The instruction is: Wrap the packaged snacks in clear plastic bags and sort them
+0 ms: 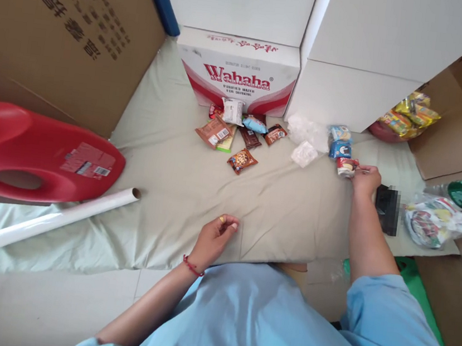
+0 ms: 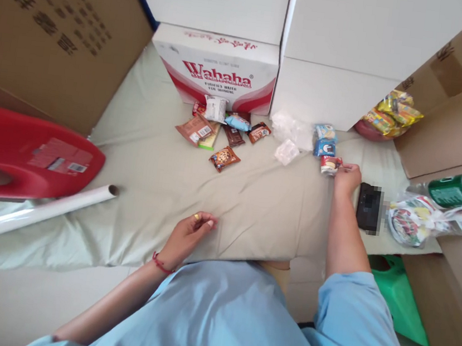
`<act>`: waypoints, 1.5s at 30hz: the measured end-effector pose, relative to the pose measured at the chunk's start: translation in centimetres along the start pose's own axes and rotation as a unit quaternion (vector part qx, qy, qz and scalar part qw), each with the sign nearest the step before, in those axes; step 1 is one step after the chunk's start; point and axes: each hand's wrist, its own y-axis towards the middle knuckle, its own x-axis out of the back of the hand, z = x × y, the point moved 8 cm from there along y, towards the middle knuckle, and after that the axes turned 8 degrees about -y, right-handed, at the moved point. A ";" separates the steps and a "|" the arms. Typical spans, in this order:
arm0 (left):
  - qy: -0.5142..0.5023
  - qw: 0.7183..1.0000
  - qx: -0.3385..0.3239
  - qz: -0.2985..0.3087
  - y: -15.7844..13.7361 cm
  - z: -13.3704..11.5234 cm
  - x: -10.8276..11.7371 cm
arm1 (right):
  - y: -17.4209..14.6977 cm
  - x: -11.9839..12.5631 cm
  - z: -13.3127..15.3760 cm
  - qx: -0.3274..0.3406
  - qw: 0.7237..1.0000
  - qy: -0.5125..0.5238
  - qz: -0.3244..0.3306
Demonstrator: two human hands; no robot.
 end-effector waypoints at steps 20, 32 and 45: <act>0.326 0.904 -0.208 -0.180 21.6 -10.0 9.7 | -17.4 1.8 -1.9 0.273 0.951 -0.140 0.050; 0.295 0.888 -0.351 -0.028 5.5 -4.7 3.2 | -16.5 1.2 -0.5 0.210 0.971 -0.074 0.082; 0.204 0.881 -0.418 -0.083 -4.5 -7.6 1.4 | -13.9 -9.5 8.0 -0.069 0.943 0.237 0.225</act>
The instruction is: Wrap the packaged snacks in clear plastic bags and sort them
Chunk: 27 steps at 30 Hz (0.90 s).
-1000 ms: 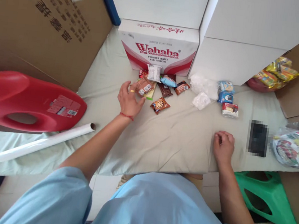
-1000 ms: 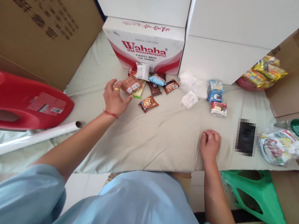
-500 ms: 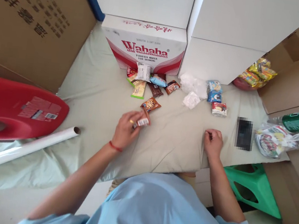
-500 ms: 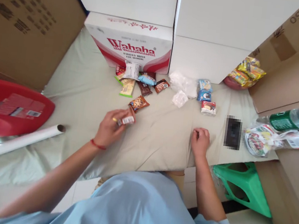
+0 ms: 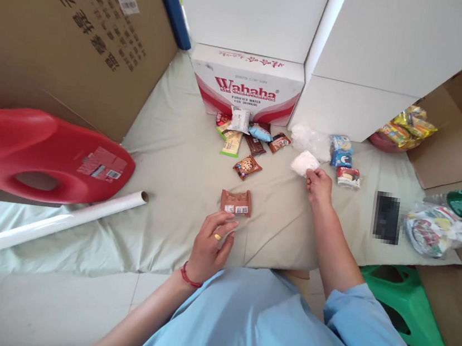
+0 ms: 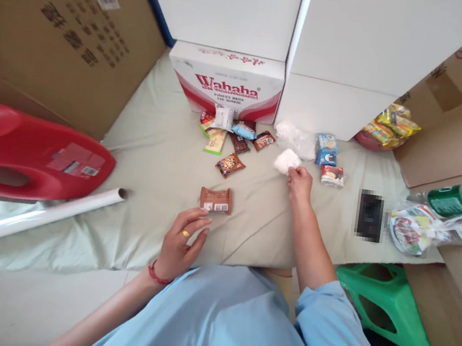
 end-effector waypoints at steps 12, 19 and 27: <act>-0.083 0.987 0.066 0.120 2.2 0.0 -8.8 | -17.1 0.2 -3.5 -0.074 0.978 0.005 0.193; -0.141 0.969 0.123 0.162 -0.4 0.1 -10.7 | -20.4 0.1 -3.1 -0.066 0.964 0.065 0.251; -0.220 0.928 0.276 0.115 -3.8 1.8 -9.8 | -21.8 1.7 -5.4 -0.027 0.975 0.046 0.214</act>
